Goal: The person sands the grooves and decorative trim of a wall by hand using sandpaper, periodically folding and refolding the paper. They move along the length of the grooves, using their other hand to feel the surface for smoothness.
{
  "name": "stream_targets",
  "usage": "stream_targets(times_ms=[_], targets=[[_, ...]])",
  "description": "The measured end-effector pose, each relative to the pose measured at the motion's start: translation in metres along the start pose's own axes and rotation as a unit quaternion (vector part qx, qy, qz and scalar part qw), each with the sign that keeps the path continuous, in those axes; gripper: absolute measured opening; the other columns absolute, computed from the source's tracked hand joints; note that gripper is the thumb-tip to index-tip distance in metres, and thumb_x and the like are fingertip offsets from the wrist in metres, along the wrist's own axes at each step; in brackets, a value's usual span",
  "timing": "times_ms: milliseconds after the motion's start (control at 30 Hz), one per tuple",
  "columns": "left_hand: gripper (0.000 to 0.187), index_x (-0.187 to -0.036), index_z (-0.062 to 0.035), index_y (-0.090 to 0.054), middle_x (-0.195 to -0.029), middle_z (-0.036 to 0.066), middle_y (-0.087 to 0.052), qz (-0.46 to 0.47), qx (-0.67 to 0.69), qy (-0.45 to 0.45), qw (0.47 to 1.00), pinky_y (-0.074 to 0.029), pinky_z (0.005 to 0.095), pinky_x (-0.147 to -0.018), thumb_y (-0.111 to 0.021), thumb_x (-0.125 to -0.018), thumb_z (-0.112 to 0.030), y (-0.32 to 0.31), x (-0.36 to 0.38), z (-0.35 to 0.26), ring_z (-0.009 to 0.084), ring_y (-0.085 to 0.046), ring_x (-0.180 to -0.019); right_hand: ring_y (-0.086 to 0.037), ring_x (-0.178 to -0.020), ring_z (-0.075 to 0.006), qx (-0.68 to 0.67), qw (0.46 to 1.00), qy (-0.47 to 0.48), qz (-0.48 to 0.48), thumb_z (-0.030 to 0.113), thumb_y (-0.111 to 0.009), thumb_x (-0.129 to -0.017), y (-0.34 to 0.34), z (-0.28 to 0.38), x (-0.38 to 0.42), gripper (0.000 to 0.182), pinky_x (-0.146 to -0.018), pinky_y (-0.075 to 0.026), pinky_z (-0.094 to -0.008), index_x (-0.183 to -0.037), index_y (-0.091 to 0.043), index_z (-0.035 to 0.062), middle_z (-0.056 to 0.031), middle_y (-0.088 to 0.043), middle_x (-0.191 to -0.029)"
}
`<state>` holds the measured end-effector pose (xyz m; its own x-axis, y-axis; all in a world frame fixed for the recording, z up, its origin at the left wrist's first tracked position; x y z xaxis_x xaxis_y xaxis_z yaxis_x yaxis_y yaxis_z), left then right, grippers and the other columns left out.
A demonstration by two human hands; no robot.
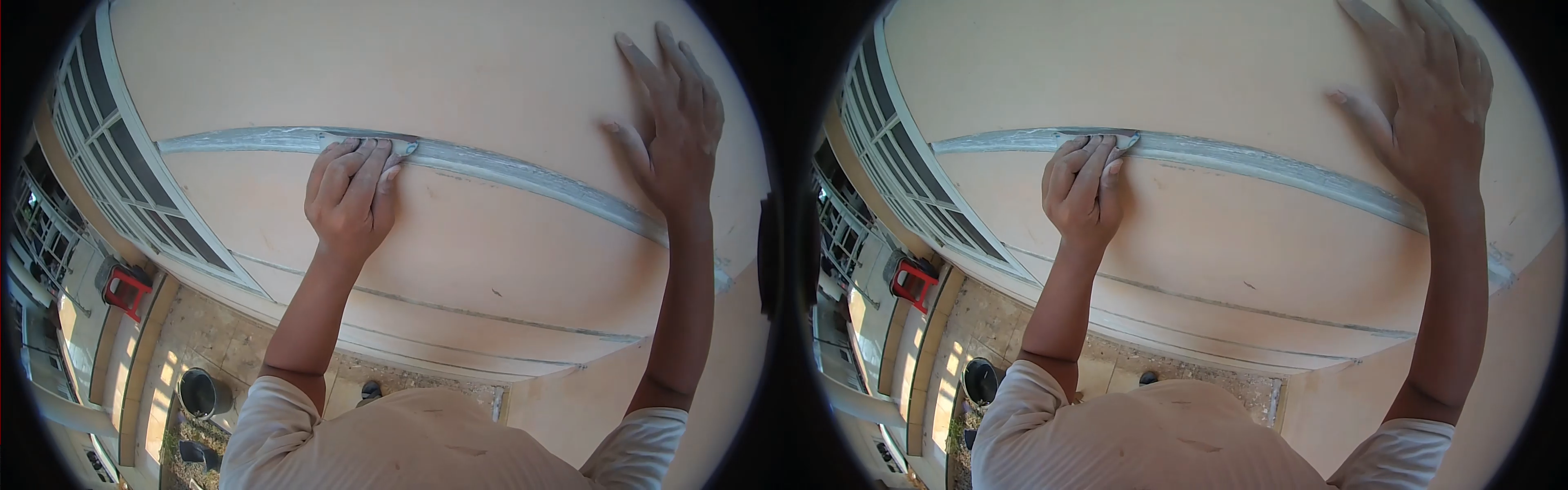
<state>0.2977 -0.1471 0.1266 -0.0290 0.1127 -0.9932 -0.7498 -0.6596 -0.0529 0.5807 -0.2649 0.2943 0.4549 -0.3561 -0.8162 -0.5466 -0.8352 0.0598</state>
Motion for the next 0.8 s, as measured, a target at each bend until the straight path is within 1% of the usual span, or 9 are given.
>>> stream_targets(times_ms=[67, 100, 233, 300, 433, 500, 633, 733, 800], targets=[[0.018, -0.101, -0.0014, -0.076, -0.097, 0.007, -0.072, -0.001, 0.003, -0.002, 1.0, -0.055, 0.0404, -0.089, -0.071, -0.084, -0.006, -0.013, -0.001, -0.027, 0.0276, -0.067, -0.096, -0.046, -0.137, -0.0291, -0.065, 0.991, 0.114, -0.038, 0.045, -0.061, -0.094, 0.008, -0.028, -0.001, 0.054, -0.114, -0.032, -0.047, -0.143, -0.055, 0.0215, -0.0117, -0.051, -0.149], [0.019, -0.102, -0.0015, -0.076, -0.098, 0.007, -0.071, 0.002, 0.003, -0.006, 1.0, -0.055, 0.0409, -0.089, -0.072, -0.084, -0.006, -0.02, 0.0, -0.041, 0.0278, -0.067, -0.096, -0.031, -0.146, -0.0364, -0.023, 0.995, 0.096, 0.013, 0.045, -0.061, -0.091, 0.006, -0.042, 0.007, 0.063, -0.12, -0.018, -0.0582, -0.143, -0.052, 0.0123, -0.0171, -0.04, -0.155], [0.021, -0.104, -0.0021, -0.076, -0.099, 0.007, -0.07, 0.02, 0.027, -0.026, 0.999, -0.055, 0.0418, -0.089, -0.072, -0.084, -0.008, -0.048, -0.007, -0.103, 0.0279, -0.067, -0.097, -0.033, -0.145, -0.0357, 0.047, 0.996, 0.042, -0.064, 0.041, -0.057, -0.094, -0.012, -0.111, 0.014, 0.055, -0.121, -0.018, -0.0547, -0.142, -0.053, 0.0148, -0.0144, -0.041, -0.155], [0.022, -0.104, -0.0022, -0.076, -0.1, 0.007, -0.07, 0.031, 0.044, -0.033, 0.998, -0.055, 0.0417, -0.089, -0.072, -0.083, -0.009, -0.063, -0.011, -0.135, 0.0277, -0.067, -0.097, -0.031, -0.146, -0.0356, -0.054, 0.99, -0.105, -0.08, 0.042, -0.056, -0.096, -0.022, -0.127, 0.017, 0.053, -0.123, -0.016, -0.053, -0.143, -0.052, 0.0182, -0.0116, -0.04, -0.156], [0.024, -0.105, -0.0028, -0.076, -0.103, 0.008, -0.069, 0.062, 0.076, -0.074, 0.992, -0.055, 0.0417, -0.09, -0.072, -0.082, -0.01, -0.094, -0.022, -0.2, 0.0269, -0.066, -0.099, -0.029, -0.147, -0.0336, -0.043, 0.992, -0.111, -0.044, 0.048, -0.053, -0.097, -0.031, -0.132, 0.017, 0.055, -0.124, -0.014, -0.0511, -0.146, -0.049, 0.0216, -0.0094, -0.039, -0.157], [0.025, -0.105, -0.0032, -0.076, -0.105, 0.008, -0.069, 0.073, 0.089, -0.089, 0.989, -0.055, 0.0419, -0.091, -0.072, -0.082, -0.01, -0.112, -0.025, -0.235, 0.0266, -0.066, -0.099, -0.027, -0.149, -0.0307, -0.065, 0.983, -0.075, -0.152, 0.053, -0.048, -0.099, -0.034, -0.127, 0.019, 0.059, -0.125, -0.015, -0.0497, -0.148, -0.046, 0.021, -0.0095, -0.037, -0.158], [0.028, -0.107, -0.0038, -0.075, -0.109, 0.008, -0.068, 0.083, 0.139, -0.103, 0.981, -0.054, 0.0443, -0.093, -0.073, -0.08, -0.011, -0.143, -0.03, -0.305, 0.0267, -0.064, -0.103, -0.025, -0.15, -0.0284, -0.094, 0.978, -0.085, -0.164, 0.055, -0.044, -0.1, -0.035, -0.124, 0.019, 0.061, -0.125, -0.014, -0.0489, -0.148, -0.046, 0.0178, -0.0108, -0.035, -0.159], [0.027, -0.108, -0.0033, -0.075, -0.11, 0.009, -0.067, 0.093, 0.136, -0.11, 0.98, -0.053, 0.0455, -0.094, -0.073, -0.082, -0.01, -0.141, -0.033, -0.308, 0.0286, -0.063, -0.107, -0.025, -0.15, -0.0287, -0.154, 0.968, -0.069, -0.186, 0.054, -0.045, -0.1, -0.034, -0.124, 0.024, 0.06, -0.125, -0.014, -0.0491, -0.148, -0.046, 0.0175, -0.0119, -0.035, -0.159], [0.024, -0.109, -0.0019, -0.074, -0.108, 0.011, -0.067, 0.086, 0.067, -0.09, 0.99, -0.053, 0.0459, -0.094, -0.072, -0.086, -0.01, -0.13, -0.026, -0.286, 0.0293, -0.063, -0.106, -0.026, -0.15, -0.0289, -0.152, 0.969, -0.071, -0.179, 0.054, -0.045, -0.101, -0.034, -0.124, 0.023, 0.06, -0.125, -0.014, -0.0493, -0.148, -0.046, 0.0175, -0.0121, -0.035, -0.159]])
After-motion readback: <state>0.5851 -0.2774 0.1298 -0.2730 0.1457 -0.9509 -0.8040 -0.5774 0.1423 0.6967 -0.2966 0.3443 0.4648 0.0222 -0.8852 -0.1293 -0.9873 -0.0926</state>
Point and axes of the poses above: each hand's wrist, its own x-axis away from the middle knuckle, its own y-axis out of the back of the hand, z = x × y, the point moved 3 cm from there along -x, towards the middle knuckle
